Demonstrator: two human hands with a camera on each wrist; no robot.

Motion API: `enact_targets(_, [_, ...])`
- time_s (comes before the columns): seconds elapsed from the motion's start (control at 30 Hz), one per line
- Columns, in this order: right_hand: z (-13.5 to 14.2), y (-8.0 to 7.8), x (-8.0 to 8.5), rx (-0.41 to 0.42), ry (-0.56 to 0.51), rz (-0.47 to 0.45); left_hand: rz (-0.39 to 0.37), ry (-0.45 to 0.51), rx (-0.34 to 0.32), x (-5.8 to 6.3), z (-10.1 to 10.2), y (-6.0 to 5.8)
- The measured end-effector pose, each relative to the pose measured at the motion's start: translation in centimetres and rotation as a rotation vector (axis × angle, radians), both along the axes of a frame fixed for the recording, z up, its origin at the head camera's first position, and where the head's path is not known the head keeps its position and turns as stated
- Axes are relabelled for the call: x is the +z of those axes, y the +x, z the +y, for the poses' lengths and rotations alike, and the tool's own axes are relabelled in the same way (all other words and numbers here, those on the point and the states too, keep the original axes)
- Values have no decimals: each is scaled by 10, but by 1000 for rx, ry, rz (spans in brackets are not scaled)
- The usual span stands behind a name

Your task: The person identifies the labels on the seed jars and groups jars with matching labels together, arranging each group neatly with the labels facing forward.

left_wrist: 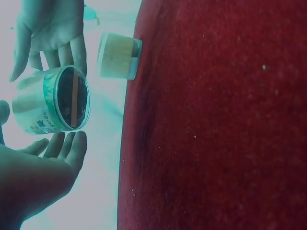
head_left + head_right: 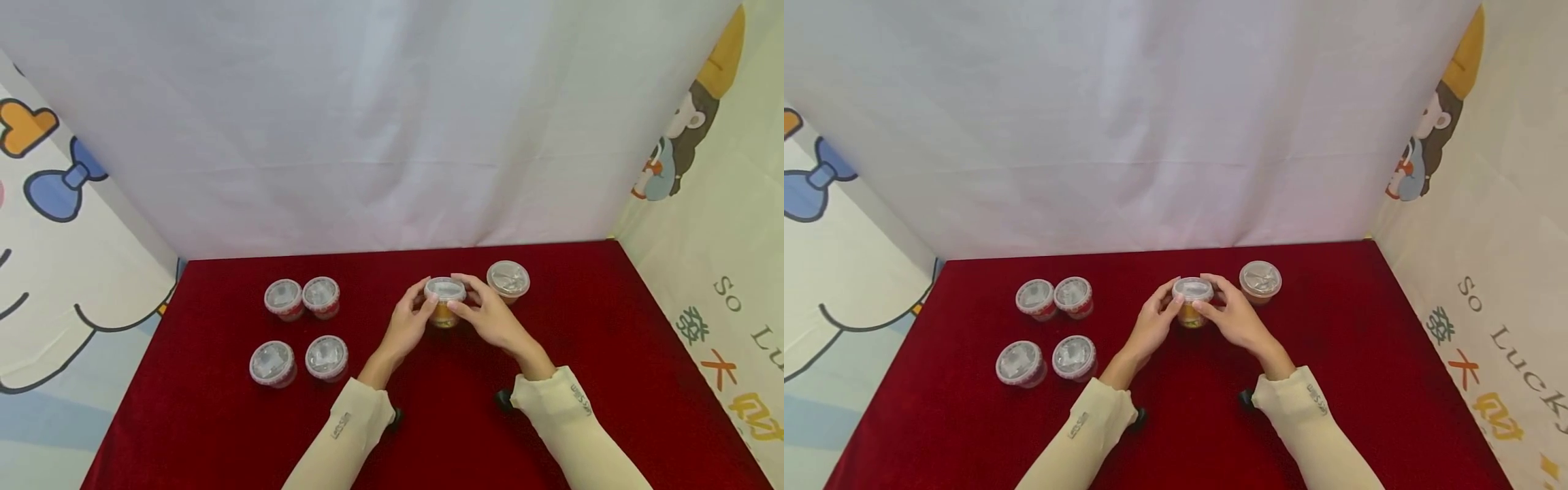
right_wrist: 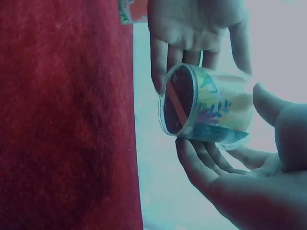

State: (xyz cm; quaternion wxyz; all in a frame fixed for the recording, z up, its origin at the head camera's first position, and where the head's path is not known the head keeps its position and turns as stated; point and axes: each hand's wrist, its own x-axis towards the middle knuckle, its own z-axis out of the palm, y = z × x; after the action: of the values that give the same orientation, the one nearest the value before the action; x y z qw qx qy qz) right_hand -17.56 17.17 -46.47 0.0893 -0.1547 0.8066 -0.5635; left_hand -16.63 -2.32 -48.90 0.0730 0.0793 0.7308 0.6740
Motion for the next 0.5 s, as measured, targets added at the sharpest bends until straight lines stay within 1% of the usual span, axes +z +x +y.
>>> enact_targets(0.07, [2, 0, 1, 29, -26, -31, -11, 31, -30, 0, -1, 1])
enact_targets(0.17, [4, 1, 2, 54, -54, -55, -29, 66, -42, 0, -1, 3])
enact_targets(0.3, [3, 3, 4, 59, -77, -61, -23, 93, -14, 0, 0, 5])
enact_targets(0.5, [-1, 7, 3, 12, -124, -81, 15, 111, 58, 4, 2, 6])
